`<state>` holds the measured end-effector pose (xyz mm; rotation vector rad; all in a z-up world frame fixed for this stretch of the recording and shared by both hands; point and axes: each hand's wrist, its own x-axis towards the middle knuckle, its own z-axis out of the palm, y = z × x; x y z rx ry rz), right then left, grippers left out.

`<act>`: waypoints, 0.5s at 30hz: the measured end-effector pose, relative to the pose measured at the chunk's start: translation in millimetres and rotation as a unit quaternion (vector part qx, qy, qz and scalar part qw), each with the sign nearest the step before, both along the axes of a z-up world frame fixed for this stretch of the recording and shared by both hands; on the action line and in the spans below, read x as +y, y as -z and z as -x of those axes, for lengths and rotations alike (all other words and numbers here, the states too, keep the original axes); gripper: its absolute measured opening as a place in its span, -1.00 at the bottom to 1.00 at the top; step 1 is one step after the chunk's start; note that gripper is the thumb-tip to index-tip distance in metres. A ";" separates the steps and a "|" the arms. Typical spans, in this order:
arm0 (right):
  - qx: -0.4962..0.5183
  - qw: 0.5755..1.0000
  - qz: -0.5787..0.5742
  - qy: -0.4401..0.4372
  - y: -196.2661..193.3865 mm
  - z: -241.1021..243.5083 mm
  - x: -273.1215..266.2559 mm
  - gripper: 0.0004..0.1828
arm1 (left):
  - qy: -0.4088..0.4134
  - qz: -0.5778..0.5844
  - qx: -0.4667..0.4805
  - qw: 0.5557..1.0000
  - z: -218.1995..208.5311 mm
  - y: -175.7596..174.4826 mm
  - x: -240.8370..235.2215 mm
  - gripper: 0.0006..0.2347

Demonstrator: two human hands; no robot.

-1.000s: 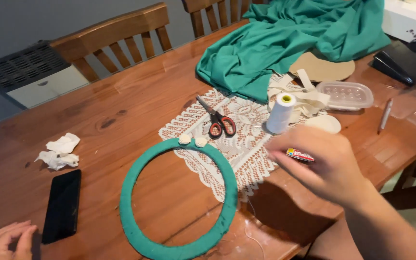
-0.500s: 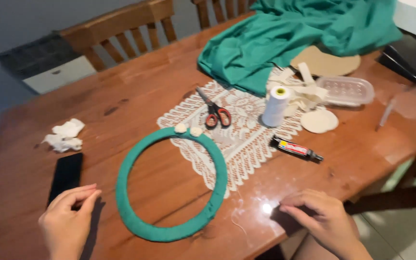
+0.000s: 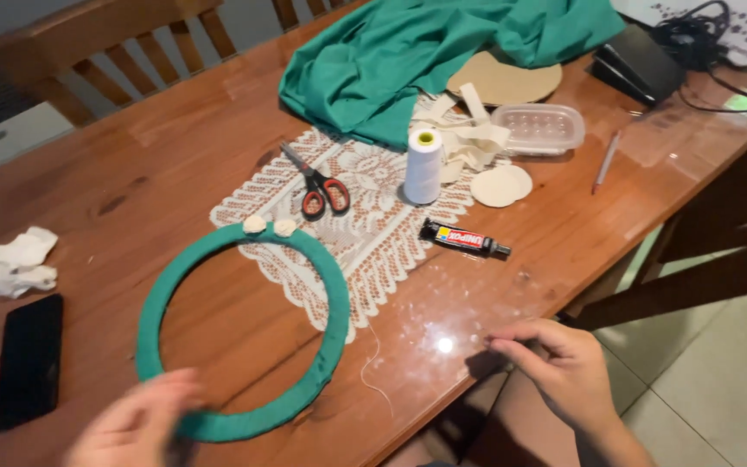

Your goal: Assembling a decorative wreath by gluing small fabric circles and strips onto a green fabric-covered hoop.

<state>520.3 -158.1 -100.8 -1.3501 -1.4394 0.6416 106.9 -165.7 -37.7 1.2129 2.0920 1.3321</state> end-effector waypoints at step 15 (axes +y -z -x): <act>0.097 0.932 -0.299 -0.180 -38.1 122.4 -11.3 -0.88 | 0.395 -0.154 -0.634 0.647 -155.0 39.9 -47.5 -0.69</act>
